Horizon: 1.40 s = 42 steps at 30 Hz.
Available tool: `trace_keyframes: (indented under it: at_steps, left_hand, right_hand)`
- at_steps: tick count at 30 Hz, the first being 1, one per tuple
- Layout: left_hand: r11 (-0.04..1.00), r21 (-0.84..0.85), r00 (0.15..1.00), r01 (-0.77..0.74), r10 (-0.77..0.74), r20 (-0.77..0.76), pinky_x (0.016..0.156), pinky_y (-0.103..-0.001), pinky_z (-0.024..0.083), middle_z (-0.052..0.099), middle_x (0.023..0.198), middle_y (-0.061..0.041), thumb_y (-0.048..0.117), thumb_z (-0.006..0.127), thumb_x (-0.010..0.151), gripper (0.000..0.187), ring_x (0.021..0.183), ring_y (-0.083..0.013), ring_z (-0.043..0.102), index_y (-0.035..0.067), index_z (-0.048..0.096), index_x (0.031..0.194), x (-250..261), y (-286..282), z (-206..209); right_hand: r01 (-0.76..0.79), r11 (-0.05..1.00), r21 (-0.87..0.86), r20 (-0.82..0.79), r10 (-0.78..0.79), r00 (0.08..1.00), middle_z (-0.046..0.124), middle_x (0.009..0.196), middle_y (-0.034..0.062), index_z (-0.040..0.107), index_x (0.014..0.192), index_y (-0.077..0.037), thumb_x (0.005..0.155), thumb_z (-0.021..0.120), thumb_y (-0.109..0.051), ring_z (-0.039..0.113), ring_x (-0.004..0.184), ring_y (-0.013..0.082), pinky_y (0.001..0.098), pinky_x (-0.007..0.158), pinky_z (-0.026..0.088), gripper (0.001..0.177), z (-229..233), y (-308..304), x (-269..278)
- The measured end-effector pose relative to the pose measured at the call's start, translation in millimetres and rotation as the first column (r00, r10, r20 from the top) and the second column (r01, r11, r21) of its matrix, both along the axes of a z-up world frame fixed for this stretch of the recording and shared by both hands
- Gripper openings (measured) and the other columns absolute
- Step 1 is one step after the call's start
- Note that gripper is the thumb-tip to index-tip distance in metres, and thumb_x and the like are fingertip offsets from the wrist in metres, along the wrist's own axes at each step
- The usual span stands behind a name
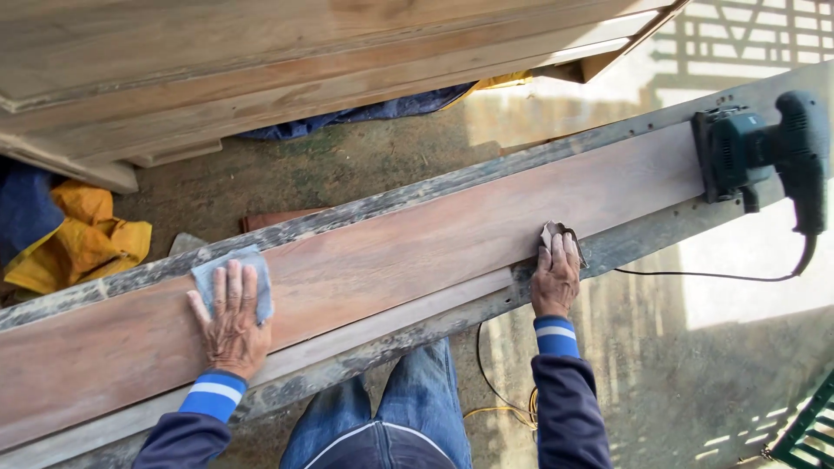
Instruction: Sanding a long wooden plank using sandpaper and an electric power sander.
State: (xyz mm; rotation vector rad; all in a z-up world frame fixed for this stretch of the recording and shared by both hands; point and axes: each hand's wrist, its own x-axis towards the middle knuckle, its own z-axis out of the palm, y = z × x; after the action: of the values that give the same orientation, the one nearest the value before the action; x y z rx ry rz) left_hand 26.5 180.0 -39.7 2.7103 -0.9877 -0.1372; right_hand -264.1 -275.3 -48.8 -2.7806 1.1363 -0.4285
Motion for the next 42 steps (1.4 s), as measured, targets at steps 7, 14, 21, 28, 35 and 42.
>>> trace_keyframes:
  at_steps: [7, 14, 21, 28, 35, 42]
  left_hand:
    - [0.957, -0.124, 0.964, 0.263, -0.267, -0.018, 0.119, -0.076, 0.010, 0.022, 0.168, -0.011, 0.032, 0.073, 0.080, 0.092, 0.155, -0.0317, 0.019, 0.013, 0.029, 0.158, -58, -208, 17]
    - [0.911, -0.118, 0.914, 0.395, -0.403, -0.056, 0.122, -0.068, 0.014, 0.025, 0.168, -0.007, 0.015, 0.065, 0.077, 0.087, 0.156, -0.0269, 0.022, 0.014, 0.033, 0.158, -101, -349, 23]
    - [0.935, -0.036, 0.930, 0.353, -0.355, -0.094, 0.122, -0.069, 0.017, 0.029, 0.166, -0.003, 0.020, 0.068, 0.073, 0.087, 0.154, -0.0243, 0.025, 0.017, 0.037, 0.154, -101, -351, 28]
    - [0.944, 0.038, 0.942, 0.328, -0.323, -0.091, 0.123, -0.070, 0.016, 0.028, 0.165, -0.002, 0.027, 0.069, 0.073, 0.087, 0.153, -0.0239, 0.024, 0.020, 0.036, 0.153, -103, -347, 15]
    - [0.953, 0.069, 0.950, 0.294, -0.283, -0.131, 0.125, -0.069, 0.012, 0.024, 0.166, 0.001, 0.035, 0.068, 0.074, 0.089, 0.154, -0.0220, 0.020, 0.025, 0.031, 0.154, -105, -342, 8]
    - [0.950, 0.096, 0.949, 0.298, -0.284, -0.135, 0.124, -0.070, 0.012, 0.025, 0.165, 0.001, 0.036, 0.067, 0.072, 0.089, 0.154, -0.0228, 0.020, 0.024, 0.032, 0.153, -105, -343, 10]
  right_hand:
    - [-0.104, 0.994, -0.016, 0.098, 0.105, 0.990, 0.056, 0.146, 0.0225, 0.055, 0.144, -0.002, 0.103, 0.055, -0.014, 0.050, 0.139, 0.0420, 0.0516, 0.118, 0.041, 0.042, 30, 60, 49]
    - [-0.070, 0.997, -0.037, 0.148, 0.074, 0.986, 0.060, 0.143, 0.0197, 0.061, 0.138, -0.004, 0.103, 0.059, -0.015, 0.054, 0.138, 0.0369, 0.0496, 0.118, 0.043, 0.036, 12, -115, -30]
    - [0.392, 0.920, 0.008, 0.105, -0.390, 0.915, 0.053, 0.149, 0.0307, 0.058, 0.140, 0.006, 0.113, 0.047, -0.027, 0.050, 0.138, 0.0427, 0.0471, 0.117, 0.039, 0.044, -12, -250, -73]
    - [-0.050, 0.997, 0.053, 0.132, 0.043, 0.990, 0.061, 0.141, 0.0230, 0.060, 0.136, -0.002, 0.102, 0.058, -0.024, 0.059, 0.131, 0.0403, 0.0503, 0.113, 0.045, 0.040, 24, -140, -36]
    - [0.247, 0.964, -0.102, -0.010, -0.249, 0.968, 0.059, 0.145, 0.0266, 0.061, 0.137, 0.003, 0.113, 0.041, -0.034, 0.057, 0.133, 0.0416, 0.0458, 0.112, 0.047, 0.048, 9, -328, -75]
    - [-0.186, 0.978, 0.095, 0.259, 0.156, 0.953, 0.061, 0.135, 0.0241, 0.061, 0.134, 0.003, 0.098, 0.062, -0.021, 0.059, 0.128, 0.0405, 0.0518, 0.112, 0.048, 0.043, 48, -158, 20]
